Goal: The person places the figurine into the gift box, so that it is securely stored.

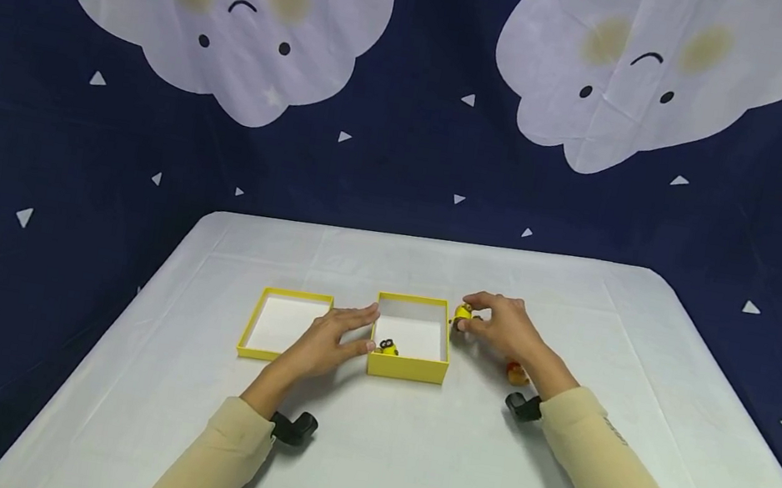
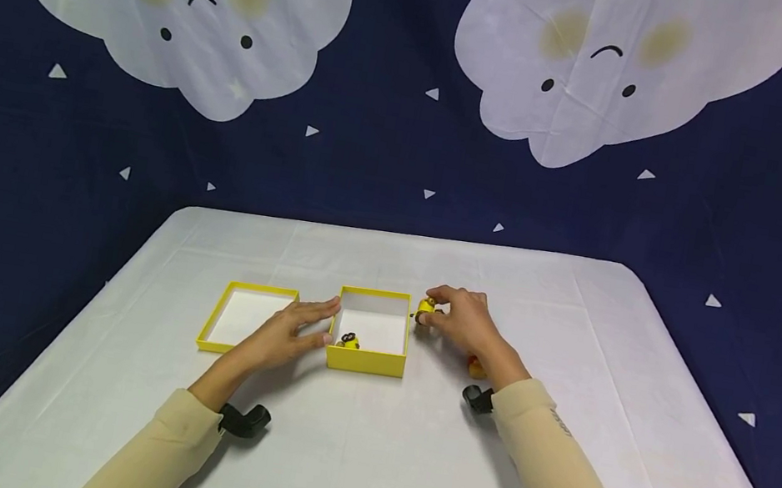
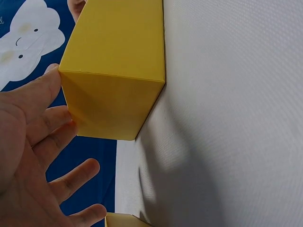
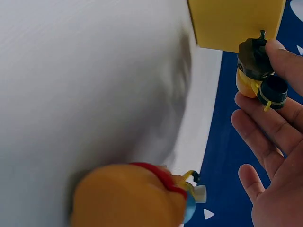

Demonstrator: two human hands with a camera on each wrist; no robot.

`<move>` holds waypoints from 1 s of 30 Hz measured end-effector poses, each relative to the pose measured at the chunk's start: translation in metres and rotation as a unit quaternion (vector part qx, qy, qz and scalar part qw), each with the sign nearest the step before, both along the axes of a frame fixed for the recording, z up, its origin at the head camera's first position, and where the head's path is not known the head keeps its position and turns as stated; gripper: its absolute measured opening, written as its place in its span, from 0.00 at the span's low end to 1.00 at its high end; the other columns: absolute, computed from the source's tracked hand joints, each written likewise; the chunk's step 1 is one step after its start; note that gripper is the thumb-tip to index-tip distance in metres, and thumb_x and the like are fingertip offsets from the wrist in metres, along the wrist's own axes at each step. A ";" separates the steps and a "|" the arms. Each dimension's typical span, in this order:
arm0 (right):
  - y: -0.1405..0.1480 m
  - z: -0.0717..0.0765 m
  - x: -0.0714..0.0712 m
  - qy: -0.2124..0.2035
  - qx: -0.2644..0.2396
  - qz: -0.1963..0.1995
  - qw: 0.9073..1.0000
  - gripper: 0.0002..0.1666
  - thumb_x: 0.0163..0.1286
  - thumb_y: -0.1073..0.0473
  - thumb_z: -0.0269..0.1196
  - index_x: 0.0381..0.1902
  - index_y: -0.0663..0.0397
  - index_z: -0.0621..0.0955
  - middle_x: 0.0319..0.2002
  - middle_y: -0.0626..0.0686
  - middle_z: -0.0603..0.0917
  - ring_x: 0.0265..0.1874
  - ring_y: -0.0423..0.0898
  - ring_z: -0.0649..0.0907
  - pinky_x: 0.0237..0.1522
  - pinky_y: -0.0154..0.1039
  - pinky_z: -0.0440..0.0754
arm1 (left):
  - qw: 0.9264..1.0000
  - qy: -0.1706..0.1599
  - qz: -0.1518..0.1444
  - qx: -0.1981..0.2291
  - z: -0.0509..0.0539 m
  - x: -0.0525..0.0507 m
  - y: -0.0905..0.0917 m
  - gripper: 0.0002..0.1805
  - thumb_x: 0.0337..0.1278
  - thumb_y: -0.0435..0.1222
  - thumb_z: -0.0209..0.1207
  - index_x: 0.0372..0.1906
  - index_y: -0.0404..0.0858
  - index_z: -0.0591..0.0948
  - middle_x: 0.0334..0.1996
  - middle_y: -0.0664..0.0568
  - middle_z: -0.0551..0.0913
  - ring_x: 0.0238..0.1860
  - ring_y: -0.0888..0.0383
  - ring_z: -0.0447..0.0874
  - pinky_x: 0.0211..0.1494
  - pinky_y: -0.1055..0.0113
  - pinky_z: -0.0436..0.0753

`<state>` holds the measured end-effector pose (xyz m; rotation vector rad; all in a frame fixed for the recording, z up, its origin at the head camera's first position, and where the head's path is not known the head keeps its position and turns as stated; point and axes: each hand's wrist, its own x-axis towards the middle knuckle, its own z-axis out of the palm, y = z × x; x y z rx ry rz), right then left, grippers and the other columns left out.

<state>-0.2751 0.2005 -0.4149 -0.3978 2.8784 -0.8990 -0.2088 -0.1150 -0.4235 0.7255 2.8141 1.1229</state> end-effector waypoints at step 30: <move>-0.030 0.025 0.017 0.018 -0.049 0.005 0.999 0.36 0.53 0.33 0.66 0.57 0.41 0.77 0.54 0.49 0.82 0.64 0.57 0.68 0.63 0.61 0.64 | 1.000 0.005 -0.001 0.004 0.000 0.000 0.000 0.30 0.62 0.46 0.57 0.67 0.41 0.69 0.70 0.55 0.65 0.71 0.43 0.61 0.72 0.37 0.50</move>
